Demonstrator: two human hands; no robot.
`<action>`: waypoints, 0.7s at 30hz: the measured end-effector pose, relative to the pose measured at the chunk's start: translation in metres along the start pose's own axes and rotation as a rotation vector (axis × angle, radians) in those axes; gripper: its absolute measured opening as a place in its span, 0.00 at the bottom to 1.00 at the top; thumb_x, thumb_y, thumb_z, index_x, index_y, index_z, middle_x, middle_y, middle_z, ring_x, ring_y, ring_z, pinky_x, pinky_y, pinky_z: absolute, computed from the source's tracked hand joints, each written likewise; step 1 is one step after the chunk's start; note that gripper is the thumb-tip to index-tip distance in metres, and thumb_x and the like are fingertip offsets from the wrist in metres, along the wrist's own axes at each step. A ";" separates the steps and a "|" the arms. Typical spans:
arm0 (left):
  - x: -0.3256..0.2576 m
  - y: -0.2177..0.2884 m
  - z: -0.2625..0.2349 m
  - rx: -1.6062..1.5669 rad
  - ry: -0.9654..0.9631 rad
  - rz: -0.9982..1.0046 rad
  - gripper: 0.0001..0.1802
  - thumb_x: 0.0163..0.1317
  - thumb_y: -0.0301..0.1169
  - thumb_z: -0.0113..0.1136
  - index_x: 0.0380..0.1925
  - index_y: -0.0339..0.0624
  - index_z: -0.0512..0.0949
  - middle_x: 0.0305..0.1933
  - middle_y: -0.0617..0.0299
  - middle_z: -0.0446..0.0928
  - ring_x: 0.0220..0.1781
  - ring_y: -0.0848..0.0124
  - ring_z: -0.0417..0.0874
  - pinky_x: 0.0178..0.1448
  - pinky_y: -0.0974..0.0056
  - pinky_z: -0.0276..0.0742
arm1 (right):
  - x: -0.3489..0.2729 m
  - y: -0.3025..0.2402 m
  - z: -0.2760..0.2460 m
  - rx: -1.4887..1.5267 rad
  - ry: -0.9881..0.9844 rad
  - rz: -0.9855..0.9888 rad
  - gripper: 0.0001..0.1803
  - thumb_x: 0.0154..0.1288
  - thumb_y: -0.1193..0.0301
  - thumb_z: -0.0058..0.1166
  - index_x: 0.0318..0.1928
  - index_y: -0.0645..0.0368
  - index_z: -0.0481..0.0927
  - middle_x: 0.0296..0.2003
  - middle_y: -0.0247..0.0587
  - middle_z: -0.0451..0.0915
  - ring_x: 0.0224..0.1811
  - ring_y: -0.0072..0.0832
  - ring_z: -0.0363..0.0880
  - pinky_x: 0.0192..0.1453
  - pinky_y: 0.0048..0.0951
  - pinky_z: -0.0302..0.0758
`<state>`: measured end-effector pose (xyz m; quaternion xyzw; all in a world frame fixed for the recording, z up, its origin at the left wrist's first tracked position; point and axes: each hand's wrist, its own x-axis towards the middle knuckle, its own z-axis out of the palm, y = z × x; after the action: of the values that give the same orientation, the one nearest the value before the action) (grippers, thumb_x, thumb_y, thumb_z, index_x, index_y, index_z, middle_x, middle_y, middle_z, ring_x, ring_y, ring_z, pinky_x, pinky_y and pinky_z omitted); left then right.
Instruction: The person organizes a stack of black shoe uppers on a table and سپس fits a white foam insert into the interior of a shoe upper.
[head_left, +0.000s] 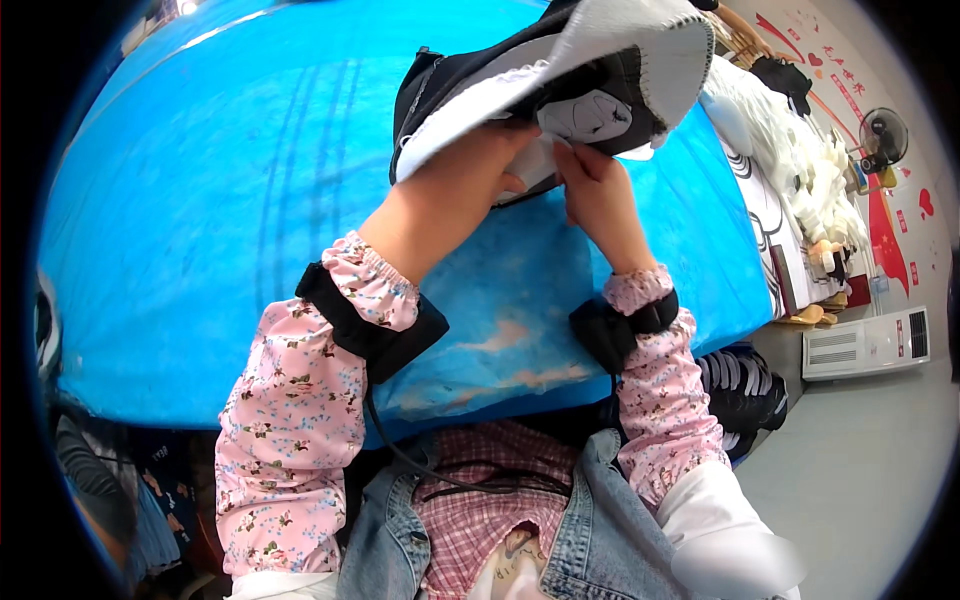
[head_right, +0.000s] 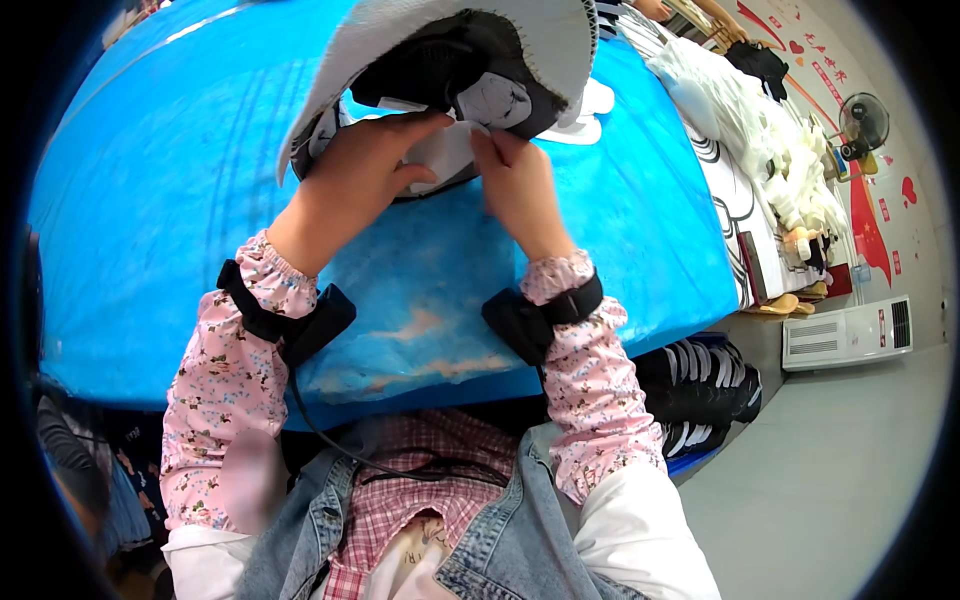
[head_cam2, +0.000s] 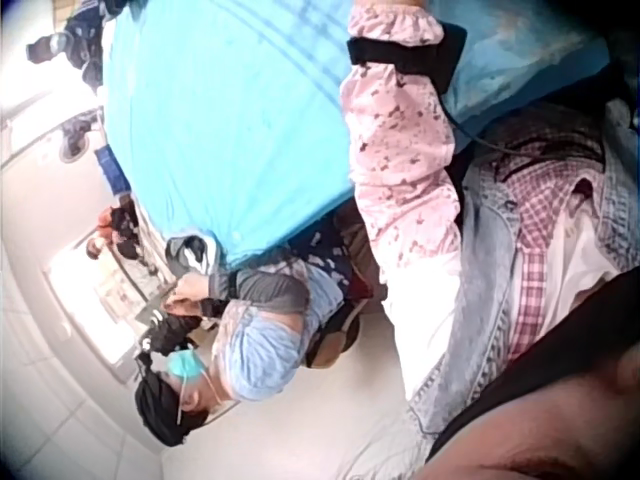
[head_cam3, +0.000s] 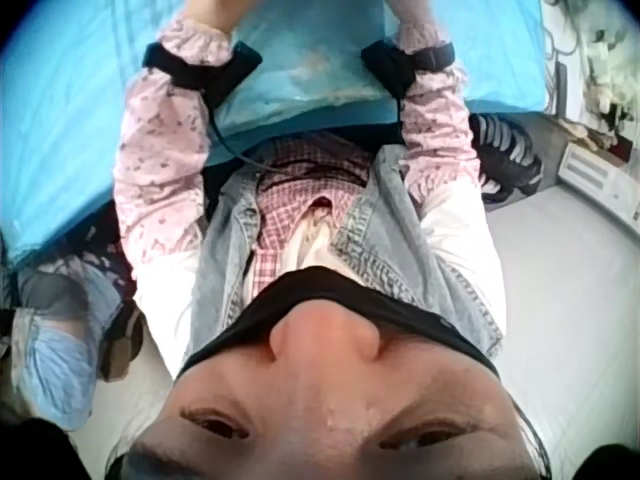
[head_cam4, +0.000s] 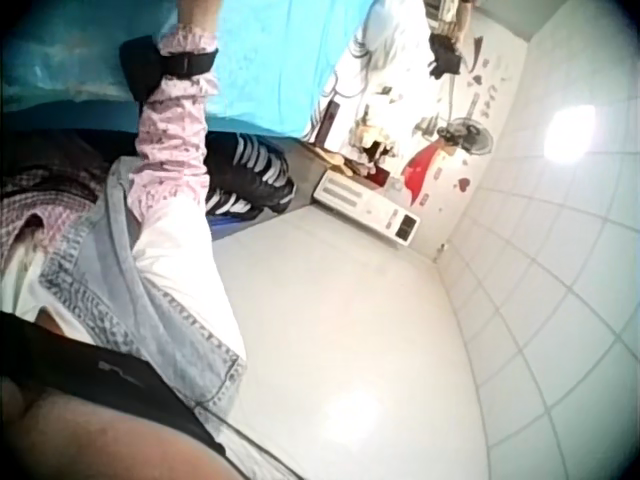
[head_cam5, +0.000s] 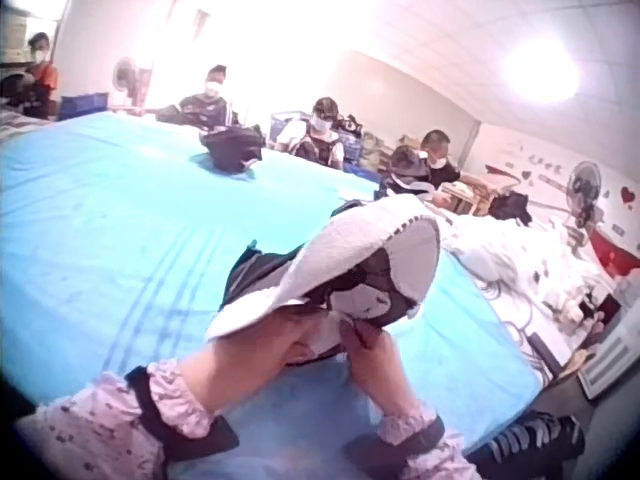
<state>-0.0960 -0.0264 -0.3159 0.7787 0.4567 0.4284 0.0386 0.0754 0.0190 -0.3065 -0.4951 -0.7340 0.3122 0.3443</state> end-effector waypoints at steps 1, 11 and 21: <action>-0.001 0.001 -0.004 -0.017 0.023 0.019 0.25 0.49 0.27 0.62 0.50 0.41 0.71 0.43 0.50 0.76 0.44 0.54 0.76 0.47 0.58 0.72 | -0.001 -0.001 -0.002 0.050 -0.038 0.043 0.19 0.64 0.62 0.47 0.22 0.65 0.72 0.13 0.34 0.69 0.09 0.22 0.67 0.14 0.24 0.62; -0.011 -0.008 0.000 0.010 0.105 0.002 0.26 0.48 0.28 0.63 0.51 0.44 0.71 0.38 0.50 0.78 0.39 0.56 0.78 0.44 0.60 0.73 | -0.001 -0.011 -0.018 -0.222 -0.188 0.058 0.21 0.65 0.61 0.44 0.18 0.62 0.68 0.11 0.32 0.65 0.10 0.20 0.65 0.13 0.22 0.62; -0.006 -0.008 0.004 -0.012 0.141 0.060 0.26 0.49 0.28 0.62 0.52 0.42 0.70 0.40 0.51 0.77 0.41 0.55 0.78 0.46 0.60 0.72 | 0.002 0.015 -0.007 -0.556 0.068 -0.298 0.18 0.63 0.63 0.47 0.22 0.66 0.75 0.11 0.47 0.70 0.12 0.36 0.71 0.19 0.33 0.68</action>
<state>-0.1000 -0.0245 -0.3262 0.7598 0.4321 0.4858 -0.0017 0.0882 0.0262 -0.3148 -0.4674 -0.8438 0.0291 0.2620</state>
